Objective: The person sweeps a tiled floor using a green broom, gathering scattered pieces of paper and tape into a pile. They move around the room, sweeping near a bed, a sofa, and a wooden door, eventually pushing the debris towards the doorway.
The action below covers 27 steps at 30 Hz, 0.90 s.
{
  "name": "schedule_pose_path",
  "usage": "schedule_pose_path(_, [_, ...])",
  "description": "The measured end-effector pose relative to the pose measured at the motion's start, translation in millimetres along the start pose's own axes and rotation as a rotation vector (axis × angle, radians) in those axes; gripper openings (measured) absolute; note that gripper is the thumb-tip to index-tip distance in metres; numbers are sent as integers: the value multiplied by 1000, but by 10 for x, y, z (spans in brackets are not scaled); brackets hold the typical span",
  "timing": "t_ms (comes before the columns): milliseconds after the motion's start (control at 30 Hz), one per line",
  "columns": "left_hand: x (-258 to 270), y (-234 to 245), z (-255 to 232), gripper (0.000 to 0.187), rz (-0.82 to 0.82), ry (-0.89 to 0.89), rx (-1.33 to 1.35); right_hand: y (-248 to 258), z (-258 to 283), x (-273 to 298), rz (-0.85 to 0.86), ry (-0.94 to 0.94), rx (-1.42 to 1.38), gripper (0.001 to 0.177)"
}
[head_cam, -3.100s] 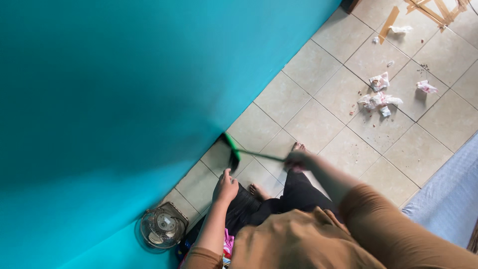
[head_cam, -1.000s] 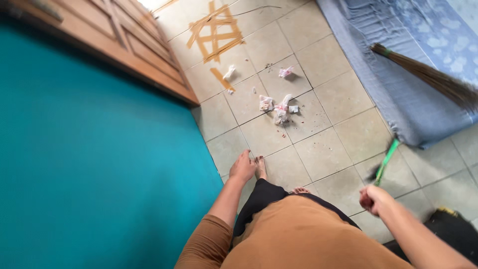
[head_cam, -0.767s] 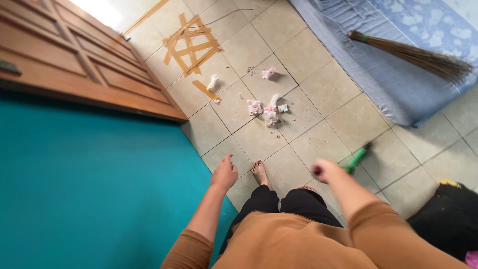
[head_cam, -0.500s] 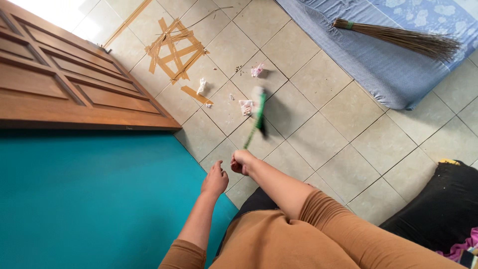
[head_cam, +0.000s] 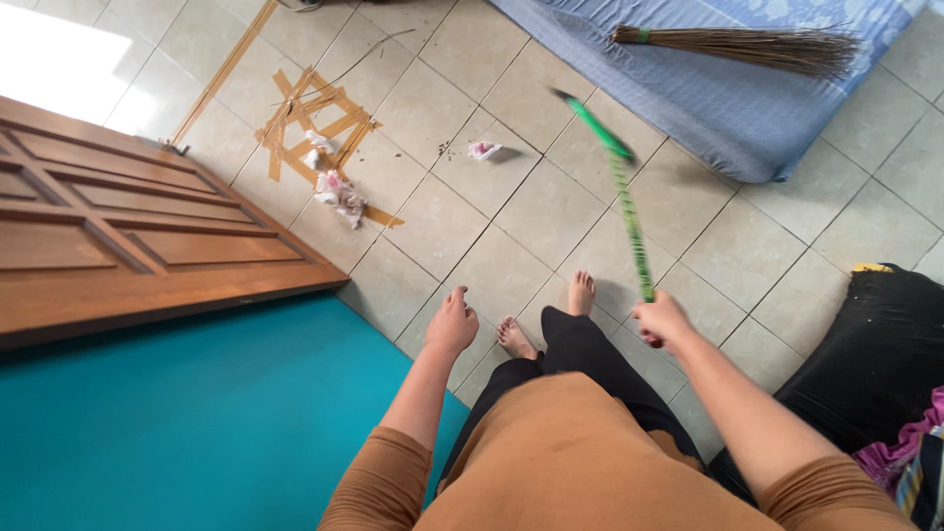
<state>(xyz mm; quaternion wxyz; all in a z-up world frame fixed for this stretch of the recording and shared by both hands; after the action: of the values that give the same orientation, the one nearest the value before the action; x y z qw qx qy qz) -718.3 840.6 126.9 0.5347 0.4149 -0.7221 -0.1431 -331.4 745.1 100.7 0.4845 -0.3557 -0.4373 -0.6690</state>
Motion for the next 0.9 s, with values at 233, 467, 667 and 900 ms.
schedule_pose_path(233, [-122,35,-387,49,-21,-40,21,1056,312,-1744,-26,-281,-344,27])
schedule_pose_path(467, [-330,232,-548,52,-12,159,32,-1010,1344,-2122,476,-272,-87,23])
schedule_pose_path(667, [-689,357,-1080,51,-8,203,24,-2643,1842,-1550,813,-380,-95,15])
schedule_pose_path(900, [-1058,611,-1673,51,-57,215,36,-1338,2457,-1150,699,-40,13,25])
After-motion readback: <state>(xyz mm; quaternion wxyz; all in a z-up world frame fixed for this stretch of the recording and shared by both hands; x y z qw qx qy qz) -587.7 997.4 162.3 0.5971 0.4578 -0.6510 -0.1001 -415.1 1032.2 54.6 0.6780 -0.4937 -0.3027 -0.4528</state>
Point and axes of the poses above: each hand's wrist, its own x-axis away from the middle knuckle, its own y-axis out of the back of the hand, z = x × y, the point moved 1 cm from there along -x, towards the middle knuckle, and after that the axes turned 2 degrees about z, right-handed, at the moved point
